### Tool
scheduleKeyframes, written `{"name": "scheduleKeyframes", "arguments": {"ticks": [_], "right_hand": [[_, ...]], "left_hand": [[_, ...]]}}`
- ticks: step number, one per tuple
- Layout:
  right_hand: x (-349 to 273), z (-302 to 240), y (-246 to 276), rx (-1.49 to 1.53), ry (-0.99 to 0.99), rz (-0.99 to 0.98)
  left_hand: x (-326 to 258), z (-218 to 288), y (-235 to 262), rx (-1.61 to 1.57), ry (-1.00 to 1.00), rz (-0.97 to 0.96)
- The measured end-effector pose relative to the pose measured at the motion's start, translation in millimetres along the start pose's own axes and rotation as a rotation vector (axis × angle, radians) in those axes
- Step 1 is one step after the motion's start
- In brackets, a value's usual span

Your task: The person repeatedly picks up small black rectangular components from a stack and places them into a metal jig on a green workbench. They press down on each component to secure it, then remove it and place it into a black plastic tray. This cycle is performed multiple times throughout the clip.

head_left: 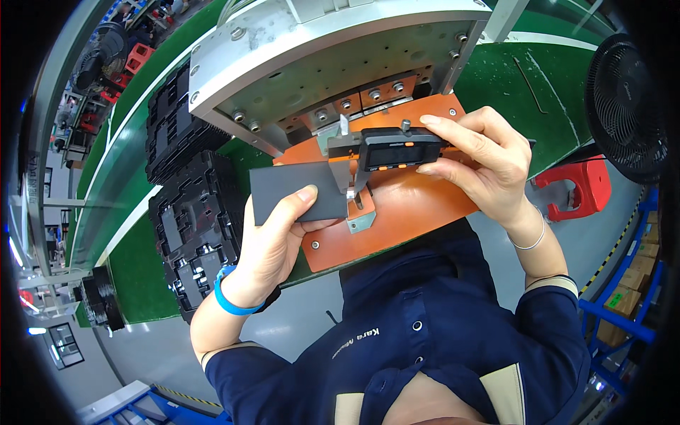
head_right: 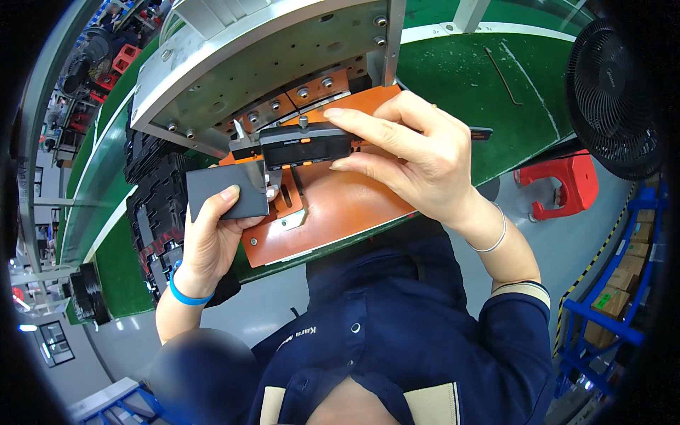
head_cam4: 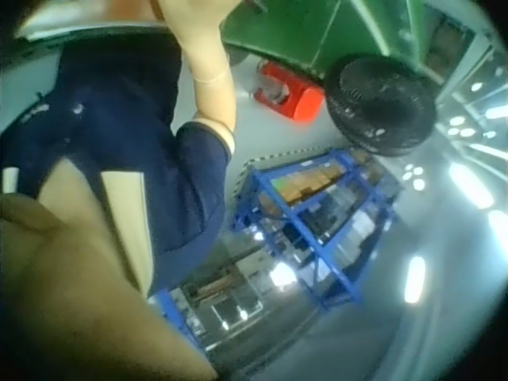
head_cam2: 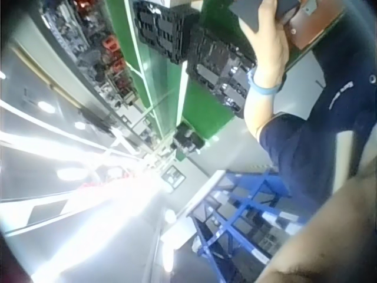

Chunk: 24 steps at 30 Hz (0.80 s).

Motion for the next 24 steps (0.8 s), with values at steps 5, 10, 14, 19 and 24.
{"name": "scheduleKeyframes", "arguments": {"ticks": [5,10,14,19,24], "right_hand": [[-11.6,-0.2,23.8,-0.028,-0.002,0.143],[-49.4,63.8,62.6,-0.154,-0.342,0.188],[-96.5,152.5,65.5,-0.113,-0.607,0.07],[-153.3,240.2,38.8,-0.234,-0.846,-0.025],[-139.5,225.2,27.8,-0.546,-0.741,-0.122]], "left_hand": [[0.1,3.1,8.1,-0.024,-0.032,0.031],[-28.8,78.6,52.2,0.557,-0.486,0.282],[-69.3,132.7,120.2,1.203,-0.934,0.502],[-70.6,117.7,172.4,1.523,-0.813,0.379],[-76.4,90.1,175.4,1.548,-0.561,0.316]]}}
Point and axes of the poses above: each hand's wrist, its own x-axis towards the middle knuckle, its own y-axis out of the back of the hand, z = x × y, the point moved 8 cm from there along x, towards the middle knuckle, and after that the axes turned 10 degrees about -x, right-handed, at the moved point
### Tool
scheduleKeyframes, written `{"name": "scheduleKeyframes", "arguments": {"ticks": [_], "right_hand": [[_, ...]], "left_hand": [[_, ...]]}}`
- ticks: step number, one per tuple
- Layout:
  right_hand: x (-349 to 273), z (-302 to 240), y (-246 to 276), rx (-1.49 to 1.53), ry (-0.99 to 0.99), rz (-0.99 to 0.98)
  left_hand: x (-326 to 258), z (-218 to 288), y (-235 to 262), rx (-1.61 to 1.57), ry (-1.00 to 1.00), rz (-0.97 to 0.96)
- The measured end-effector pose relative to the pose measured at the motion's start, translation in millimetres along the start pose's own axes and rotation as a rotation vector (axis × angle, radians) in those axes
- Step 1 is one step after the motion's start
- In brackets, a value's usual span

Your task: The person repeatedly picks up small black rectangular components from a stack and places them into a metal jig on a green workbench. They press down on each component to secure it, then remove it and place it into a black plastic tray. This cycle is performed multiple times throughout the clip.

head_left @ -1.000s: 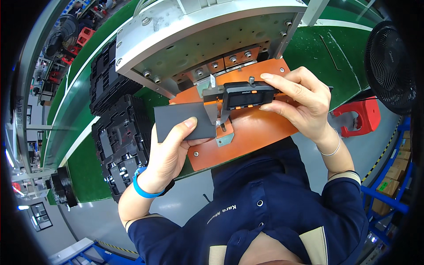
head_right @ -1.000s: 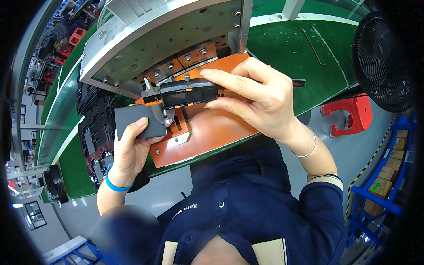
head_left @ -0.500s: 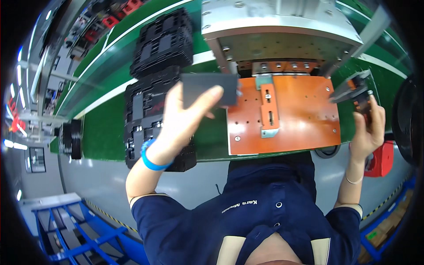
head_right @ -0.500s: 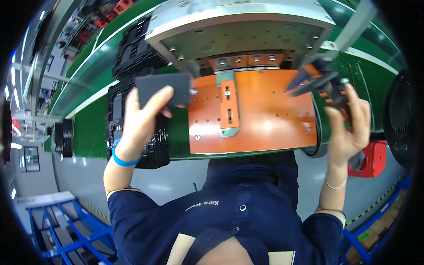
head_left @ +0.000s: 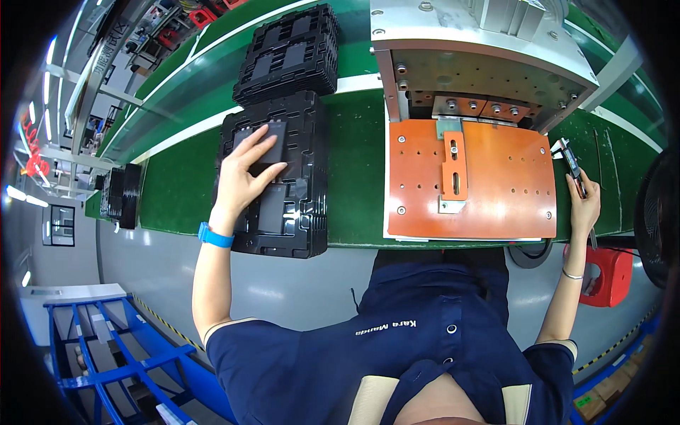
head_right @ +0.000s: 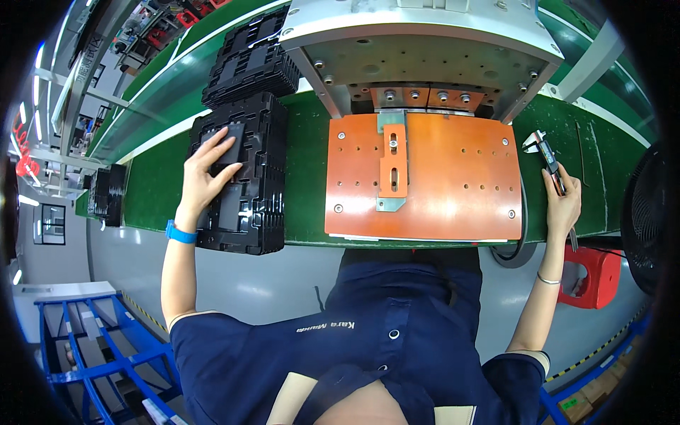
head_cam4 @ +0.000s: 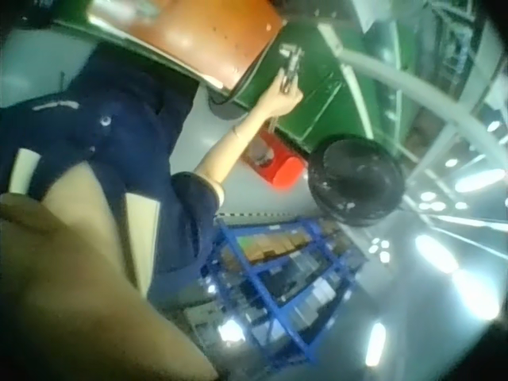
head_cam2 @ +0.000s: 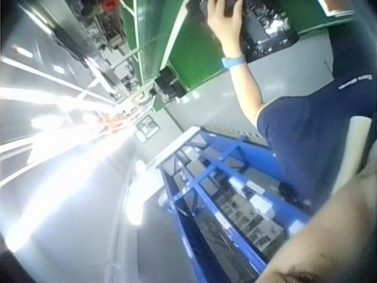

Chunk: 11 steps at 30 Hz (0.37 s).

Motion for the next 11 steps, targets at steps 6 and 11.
{"name": "scheduleKeyframes", "arguments": {"ticks": [6,11], "right_hand": [[2.0,-12.9,-2.8,-0.05,0.038,0.003],[4.4,-8.6,-6.8,-0.121,0.131,0.002]], "left_hand": [[-10.5,-14.4,-16.0,0.062,0.03,-0.073],[-8.9,-11.5,-11.7,0.054,0.065,-0.054]]}}
Point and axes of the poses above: each hand's wrist, its own x-axis towards the middle knuckle, its own y-axis out of the back of the hand, z = x × y, the point moved 8 cm from there along x, towards the middle knuckle, and after that the axes turned 10 degrees about -x, right-handed, at the moved point
